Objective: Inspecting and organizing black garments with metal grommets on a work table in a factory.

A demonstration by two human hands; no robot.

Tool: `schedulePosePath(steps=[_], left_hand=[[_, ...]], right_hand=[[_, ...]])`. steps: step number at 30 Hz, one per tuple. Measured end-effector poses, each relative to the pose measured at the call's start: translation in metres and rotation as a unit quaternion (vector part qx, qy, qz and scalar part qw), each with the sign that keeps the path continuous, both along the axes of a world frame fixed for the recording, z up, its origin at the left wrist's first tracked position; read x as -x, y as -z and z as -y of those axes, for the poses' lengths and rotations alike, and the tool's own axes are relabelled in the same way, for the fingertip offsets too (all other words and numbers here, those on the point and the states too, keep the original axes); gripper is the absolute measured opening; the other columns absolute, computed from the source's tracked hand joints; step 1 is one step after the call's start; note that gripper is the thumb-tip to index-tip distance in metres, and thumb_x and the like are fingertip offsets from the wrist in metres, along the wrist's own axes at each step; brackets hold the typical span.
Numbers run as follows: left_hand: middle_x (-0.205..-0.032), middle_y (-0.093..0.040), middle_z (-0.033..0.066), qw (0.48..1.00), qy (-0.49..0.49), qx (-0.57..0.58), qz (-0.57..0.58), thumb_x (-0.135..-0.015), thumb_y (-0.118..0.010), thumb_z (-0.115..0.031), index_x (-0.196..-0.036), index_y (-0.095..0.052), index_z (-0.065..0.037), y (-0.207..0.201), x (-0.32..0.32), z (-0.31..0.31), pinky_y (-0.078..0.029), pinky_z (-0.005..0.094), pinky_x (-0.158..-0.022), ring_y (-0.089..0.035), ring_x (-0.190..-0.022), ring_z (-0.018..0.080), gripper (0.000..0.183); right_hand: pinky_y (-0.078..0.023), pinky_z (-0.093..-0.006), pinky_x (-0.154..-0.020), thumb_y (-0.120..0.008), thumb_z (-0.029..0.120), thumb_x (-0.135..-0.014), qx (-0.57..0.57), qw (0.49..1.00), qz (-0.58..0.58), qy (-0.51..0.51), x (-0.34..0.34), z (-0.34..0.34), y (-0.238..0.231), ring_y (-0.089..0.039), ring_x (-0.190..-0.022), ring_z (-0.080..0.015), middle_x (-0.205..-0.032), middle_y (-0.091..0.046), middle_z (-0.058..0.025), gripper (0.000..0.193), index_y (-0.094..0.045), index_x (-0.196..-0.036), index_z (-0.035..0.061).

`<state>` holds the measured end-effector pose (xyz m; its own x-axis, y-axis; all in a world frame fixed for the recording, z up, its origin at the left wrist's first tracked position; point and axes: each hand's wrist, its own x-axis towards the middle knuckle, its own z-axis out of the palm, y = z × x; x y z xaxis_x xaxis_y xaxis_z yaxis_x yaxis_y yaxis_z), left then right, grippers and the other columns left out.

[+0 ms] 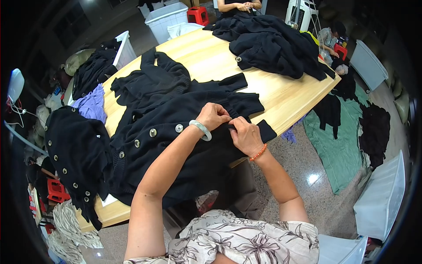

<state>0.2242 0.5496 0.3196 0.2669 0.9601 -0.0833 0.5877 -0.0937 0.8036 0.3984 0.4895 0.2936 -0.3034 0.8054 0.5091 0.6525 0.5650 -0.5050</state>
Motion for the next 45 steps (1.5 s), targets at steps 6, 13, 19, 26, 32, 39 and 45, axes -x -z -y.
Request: schedulePosePath(steps=[6,13,19,26,32,39,45], left_hand=[[-0.075,-0.068,0.0012,0.976,-0.036,0.106,0.189,-0.084,-0.077,-0.01,-0.086,-0.072,0.0,0.0,0.01,0.006,-0.046,0.019,-0.056,-0.058,-0.063,0.0059,0.011],[-0.071,-0.067,0.0006,0.958,-0.048,0.11,0.261,-0.083,-0.079,-0.014,-0.084,-0.073,-0.002,0.001,0.01,0.016,-0.046,0.0201,-0.054,-0.058,-0.06,0.0066,0.014],[-0.073,-0.069,0.0034,0.967,-0.051,0.076,0.236,-0.081,-0.079,-0.008,-0.083,-0.074,0.001,0.008,0.01,0.017,-0.046,0.021,-0.057,-0.058,-0.062,0.0069,0.01],[-0.074,-0.069,0.0051,0.917,-0.06,0.18,0.352,-0.082,-0.078,-0.007,-0.086,-0.073,0.002,0.008,0.021,0.027,-0.044,0.0206,-0.055,-0.057,-0.061,0.0085,0.011],[-0.076,-0.07,0.0056,0.909,-0.058,0.178,0.373,-0.083,-0.077,-0.007,-0.087,-0.073,0.002,0.001,0.023,0.036,-0.045,0.021,-0.058,-0.058,-0.064,0.0084,0.01],[-0.079,-0.069,0.0023,0.9,-0.039,0.172,0.399,-0.084,-0.077,-0.011,-0.09,-0.074,-0.002,0.0,0.031,0.039,-0.046,0.0213,-0.065,-0.058,-0.069,0.0074,0.011],[-0.087,-0.069,-0.0003,0.884,-0.013,0.199,0.422,-0.091,-0.068,-0.016,-0.092,-0.072,-0.004,-0.013,0.036,0.051,-0.044,0.021,-0.075,-0.061,-0.083,0.0071,0.012]], right_hand=[[-0.054,-0.0422,-0.068,-0.068,0.002,-0.08,-0.024,0.998,-0.06,0.009,0.004,0.006,-0.02,-0.068,-0.082,-0.0366,-0.096,-0.068,-0.015,0.031,-0.059,-0.11,0.0046],[-0.056,-0.0437,-0.068,-0.07,0.006,-0.082,-0.055,0.997,0.056,-0.022,0.003,0.003,-0.015,-0.066,-0.083,-0.0386,-0.102,-0.063,-0.0189,0.049,-0.053,-0.128,0.0016],[-0.055,-0.0429,-0.063,-0.065,0.009,-0.089,-0.087,0.99,0.098,-0.049,0.002,0.005,-0.02,-0.066,-0.076,-0.0369,-0.099,-0.061,-0.0179,0.037,-0.056,-0.123,-0.001],[-0.054,-0.0427,-0.066,-0.064,0.006,-0.088,-0.048,0.988,0.084,-0.12,0.002,0.006,-0.04,-0.064,-0.08,-0.0377,-0.097,-0.059,-0.0185,0.036,-0.057,-0.121,-0.0022],[-0.054,-0.0405,-0.066,-0.065,0.005,-0.084,-0.013,0.99,0.083,-0.115,0.003,0.009,-0.042,-0.064,-0.08,-0.0354,-0.097,-0.059,-0.0174,0.038,-0.058,-0.121,-0.0025],[-0.054,-0.0366,-0.057,-0.069,0.014,-0.083,-0.146,0.978,0.117,-0.091,0.012,0.008,-0.046,-0.065,-0.067,-0.0296,-0.09,-0.06,-0.0123,0.035,-0.061,-0.114,0.0008],[-0.054,-0.0352,-0.057,-0.072,0.02,-0.082,-0.165,0.976,0.107,-0.094,0.016,0.008,-0.055,-0.065,-0.066,-0.0273,-0.086,-0.059,-0.0107,0.033,-0.061,-0.107,0.0022]])
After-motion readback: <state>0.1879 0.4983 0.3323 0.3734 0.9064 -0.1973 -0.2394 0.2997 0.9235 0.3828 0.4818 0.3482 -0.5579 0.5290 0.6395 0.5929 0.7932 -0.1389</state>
